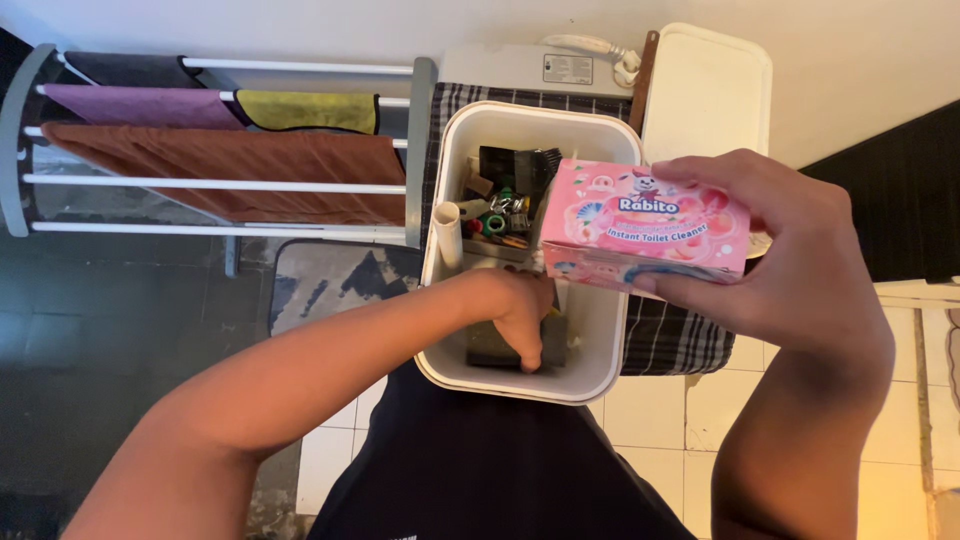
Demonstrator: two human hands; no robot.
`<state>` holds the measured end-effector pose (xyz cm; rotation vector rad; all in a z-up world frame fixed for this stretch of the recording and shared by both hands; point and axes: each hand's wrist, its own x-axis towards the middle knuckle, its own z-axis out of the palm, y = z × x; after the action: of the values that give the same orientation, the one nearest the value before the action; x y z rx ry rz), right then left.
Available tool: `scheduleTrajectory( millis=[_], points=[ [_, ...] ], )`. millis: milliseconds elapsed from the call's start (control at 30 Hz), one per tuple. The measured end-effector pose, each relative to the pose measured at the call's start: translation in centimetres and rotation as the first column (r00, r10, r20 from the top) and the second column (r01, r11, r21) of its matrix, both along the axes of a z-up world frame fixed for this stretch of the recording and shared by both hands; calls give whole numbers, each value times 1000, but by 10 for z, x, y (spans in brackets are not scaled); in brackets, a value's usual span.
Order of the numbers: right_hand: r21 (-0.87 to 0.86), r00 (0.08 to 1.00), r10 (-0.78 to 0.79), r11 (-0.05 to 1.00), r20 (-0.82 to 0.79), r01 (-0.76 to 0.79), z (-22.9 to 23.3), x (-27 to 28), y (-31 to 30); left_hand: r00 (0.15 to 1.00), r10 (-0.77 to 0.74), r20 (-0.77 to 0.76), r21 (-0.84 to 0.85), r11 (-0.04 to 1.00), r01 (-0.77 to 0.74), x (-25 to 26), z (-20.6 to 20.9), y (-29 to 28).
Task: The person empties a small transparent container of cleaning supplies into a larger white plastic bin. They then add a folded cloth, a yellow sponge, a bottle of liquid, and a box of wipes into the bin. Finally, they place the lid on the bin and move it to a lower shelf.
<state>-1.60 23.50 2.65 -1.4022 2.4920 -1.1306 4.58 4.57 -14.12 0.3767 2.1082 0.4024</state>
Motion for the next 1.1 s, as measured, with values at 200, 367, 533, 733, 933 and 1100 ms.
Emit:
scheduleTrajectory(
  millis=[200,367,533,733,933,1100],
  points=[
    [-24,997,-26,999,74,28,-4,0,1,992,75,105,1,997,-75,0,18,-2],
    [-38,993,-20,999,112,24,-7,-3,4,965,177,192,104,974,-200,3,31,-9],
    [-85,975,-20,996,222,40,-11,-7,9,968,204,148,255,937,-237,15,66,-18],
    [-123,969,-88,985,231,119,-2,-9,21,941,264,-213,554,825,-106,70,139,-61],
    [5,958,-25,1000,285,25,-3,-2,8,797,567,-209,805,563,-190,103,184,-115],
    [66,968,116,989,223,-134,-20,15,-20,719,651,245,943,14,-334,97,171,-138]
  ],
)
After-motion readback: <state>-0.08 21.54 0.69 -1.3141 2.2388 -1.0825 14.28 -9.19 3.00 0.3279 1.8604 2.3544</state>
